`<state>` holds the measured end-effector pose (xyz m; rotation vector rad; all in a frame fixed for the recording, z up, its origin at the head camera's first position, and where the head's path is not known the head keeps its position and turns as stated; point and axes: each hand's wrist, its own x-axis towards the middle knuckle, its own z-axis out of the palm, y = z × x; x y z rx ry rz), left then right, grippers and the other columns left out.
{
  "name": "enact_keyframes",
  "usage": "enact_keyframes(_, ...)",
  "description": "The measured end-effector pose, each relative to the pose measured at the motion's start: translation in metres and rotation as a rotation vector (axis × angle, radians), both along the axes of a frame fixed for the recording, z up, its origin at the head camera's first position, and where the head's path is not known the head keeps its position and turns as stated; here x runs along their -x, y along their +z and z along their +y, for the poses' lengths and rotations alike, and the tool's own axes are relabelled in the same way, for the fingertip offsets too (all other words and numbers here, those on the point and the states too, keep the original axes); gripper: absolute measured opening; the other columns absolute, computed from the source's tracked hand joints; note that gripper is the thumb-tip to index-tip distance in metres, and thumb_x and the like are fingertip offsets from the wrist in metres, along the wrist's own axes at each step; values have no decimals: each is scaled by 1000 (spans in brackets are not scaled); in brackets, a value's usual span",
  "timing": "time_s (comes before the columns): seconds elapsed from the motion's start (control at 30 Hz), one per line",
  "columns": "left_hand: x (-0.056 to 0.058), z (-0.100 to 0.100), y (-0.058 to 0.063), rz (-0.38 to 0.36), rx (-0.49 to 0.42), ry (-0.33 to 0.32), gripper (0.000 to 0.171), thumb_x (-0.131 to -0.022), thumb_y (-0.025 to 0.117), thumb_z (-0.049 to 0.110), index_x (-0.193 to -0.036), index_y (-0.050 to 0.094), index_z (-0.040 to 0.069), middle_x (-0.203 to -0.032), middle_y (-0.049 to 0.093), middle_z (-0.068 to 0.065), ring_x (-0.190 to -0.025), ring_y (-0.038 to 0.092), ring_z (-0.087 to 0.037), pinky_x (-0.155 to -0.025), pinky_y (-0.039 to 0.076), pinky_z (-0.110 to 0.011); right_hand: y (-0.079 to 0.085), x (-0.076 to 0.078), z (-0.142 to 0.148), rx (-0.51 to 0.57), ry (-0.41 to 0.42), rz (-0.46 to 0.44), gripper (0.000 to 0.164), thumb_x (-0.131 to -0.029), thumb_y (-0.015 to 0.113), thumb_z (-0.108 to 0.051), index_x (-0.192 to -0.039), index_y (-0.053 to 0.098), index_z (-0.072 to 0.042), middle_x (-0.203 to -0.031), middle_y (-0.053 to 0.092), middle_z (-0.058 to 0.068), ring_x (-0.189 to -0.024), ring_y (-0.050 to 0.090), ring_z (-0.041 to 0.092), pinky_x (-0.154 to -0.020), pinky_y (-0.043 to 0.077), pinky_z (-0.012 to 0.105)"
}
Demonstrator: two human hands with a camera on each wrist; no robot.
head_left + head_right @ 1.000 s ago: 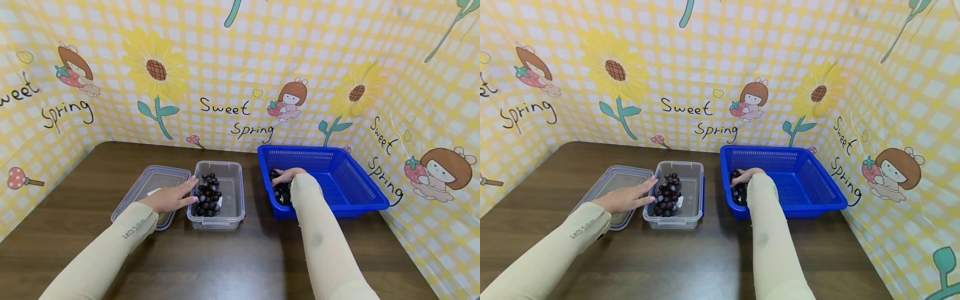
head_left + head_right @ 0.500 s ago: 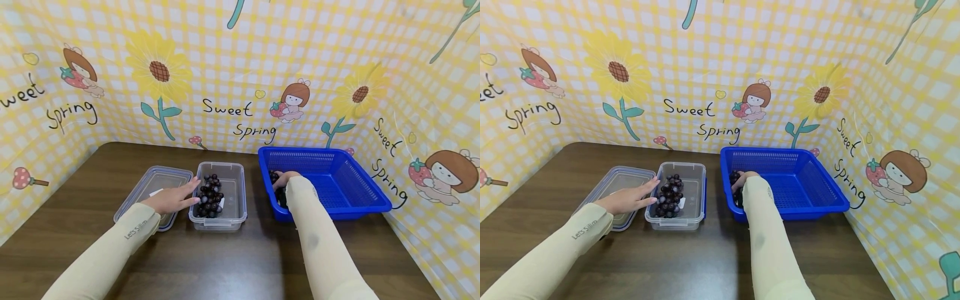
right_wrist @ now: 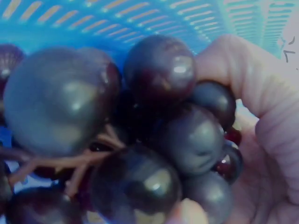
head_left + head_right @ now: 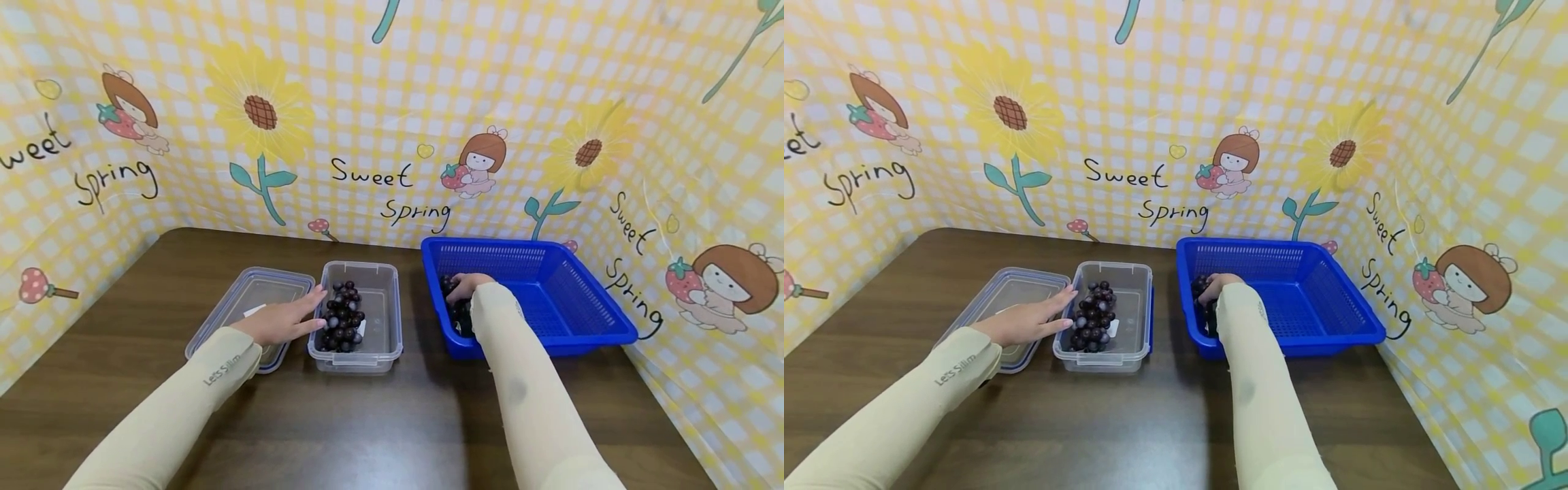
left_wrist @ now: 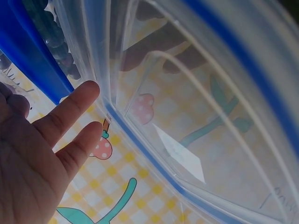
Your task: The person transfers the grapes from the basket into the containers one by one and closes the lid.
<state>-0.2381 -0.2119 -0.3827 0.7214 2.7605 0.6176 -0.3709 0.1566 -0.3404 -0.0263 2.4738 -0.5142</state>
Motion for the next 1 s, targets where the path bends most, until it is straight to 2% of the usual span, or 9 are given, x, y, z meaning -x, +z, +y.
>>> enact_keyframes(0.03,0,0,1,-4,-2,0,75,-102,35,49,-151,12,-3,-157,3,-22,-139,21,-43,-108,24,-58,0,-1,1,17,-28,2,69,-88,67,-27,-147,36,-12,-149,35,19,-133,36,37,-103,37,49)
enact_keyframes(0.13,-1,1,2,-7,-1,-4,75,-102,35,50,-152,12,-2,-157,3,-22,-139,21,-43,-107,25,-58,0,-2,4,28,-32,39,62,-89,66,-27,-143,42,-11,-144,41,19,-129,40,36,-102,39,49)
enact_keyframes(0.37,0,3,4,-1,7,-12,75,-101,35,50,-152,13,-2,-157,4,-22,-140,19,-42,-108,23,-57,7,-7,9,-6,21,167,57,-88,65,-27,-137,46,-6,-136,49,20,-122,46,36,-101,39,48)
enact_keyframes(0.6,-1,0,3,-17,13,8,76,-101,35,50,-152,11,0,-158,2,-21,-141,16,-41,-109,21,-57,23,-12,9,143,42,228,63,-88,62,-20,-142,37,0,-143,40,23,-127,42,37,-104,36,48)
enact_keyframes(0.7,0,-1,2,-5,16,-1,75,-102,35,50,-152,12,-2,-157,3,-22,-140,17,-42,-109,23,-57,31,-14,8,233,6,207,67,-89,60,-17,-146,30,-1,-148,33,23,-129,39,37,-100,40,49)
enact_keyframes(0.8,-1,-1,2,-7,16,-9,75,-102,35,49,-151,13,-3,-157,3,-23,-140,17,-42,-109,23,-56,36,-17,6,338,-79,168,66,-89,59,-13,-147,28,-7,-148,29,21,-128,39,36,-91,47,50)
enact_keyframes(0.9,-2,1,3,-17,9,-8,76,-102,35,49,-151,12,-3,-157,3,-23,-140,17,-42,-109,22,-56,42,-21,2,428,-153,160,64,-88,59,-11,-145,30,-12,-143,32,19,-120,43,34,-79,52,47)
enact_keyframes(1.0,-4,3,5,-15,6,-6,75,-102,35,48,-151,13,-3,-157,4,-23,-140,17,-42,-110,21,-56,48,-23,-3,468,-171,184,63,-86,59,-10,-143,31,-13,-137,36,18,-114,44,33,-74,52,47)
